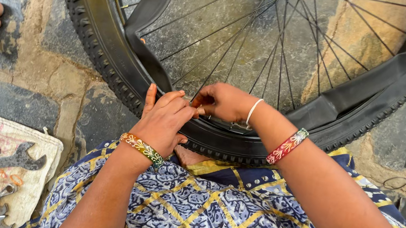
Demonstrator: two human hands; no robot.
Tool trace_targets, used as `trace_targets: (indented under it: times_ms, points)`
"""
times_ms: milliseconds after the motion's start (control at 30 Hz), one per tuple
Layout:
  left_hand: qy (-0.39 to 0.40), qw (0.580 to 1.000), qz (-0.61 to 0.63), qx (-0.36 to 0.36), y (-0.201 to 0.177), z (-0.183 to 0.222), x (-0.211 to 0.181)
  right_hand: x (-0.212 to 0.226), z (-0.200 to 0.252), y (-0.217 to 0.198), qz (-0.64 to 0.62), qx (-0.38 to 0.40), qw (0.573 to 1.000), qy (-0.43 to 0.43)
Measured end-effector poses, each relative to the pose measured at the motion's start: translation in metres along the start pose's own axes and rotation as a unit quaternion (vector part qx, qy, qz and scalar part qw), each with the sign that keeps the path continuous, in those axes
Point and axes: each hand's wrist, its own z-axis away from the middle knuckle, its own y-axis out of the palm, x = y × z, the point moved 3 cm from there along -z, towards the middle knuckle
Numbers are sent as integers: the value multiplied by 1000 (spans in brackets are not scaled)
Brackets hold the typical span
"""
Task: The person pushes the edges of a tire onto the rim of a bicycle wheel by hand, working their way around the circumference. They use a flat tool to tuck the remaining section of the tire into the rim.
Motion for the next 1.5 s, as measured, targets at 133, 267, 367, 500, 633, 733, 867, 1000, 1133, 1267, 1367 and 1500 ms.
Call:
trace_targets:
  times_ms: [133,267,367,500,633,733,867,1000,1133,1267,1367,1500]
  points:
    - [1,1000,5,-8,1,1,1,9,7,2,113,-18,993,-10]
    - [-5,1000,-9,-1,4,1,5,14,9,7,192,-45,979,47]
    - [3,1000,-1,-12,4,0,6,7,4,-1,116,-49,992,-7]
    - [1,1000,0,1,10,2,9,-1,1,3,25,26,999,-6]
    - [0,1000,0,2,10,1,10,11,10,8,201,-45,978,32]
    - [-1,1000,-1,2,9,2,9,12,11,6,118,-46,992,23]
    - [4,1000,1,5,8,1,8,2,4,1,33,17,999,-21]
    - [-1,1000,8,1,7,0,9,4,9,9,137,-33,990,-3]
    - [2,1000,6,-2,8,1,9,-2,5,4,53,-46,997,9]
    - [8,1000,7,1,6,1,6,-2,4,3,10,1,998,-62]
    - [9,1000,3,-4,5,-1,7,7,3,6,46,-34,998,-27]
    - [7,1000,10,-2,7,-1,7,9,7,9,132,-57,988,50]
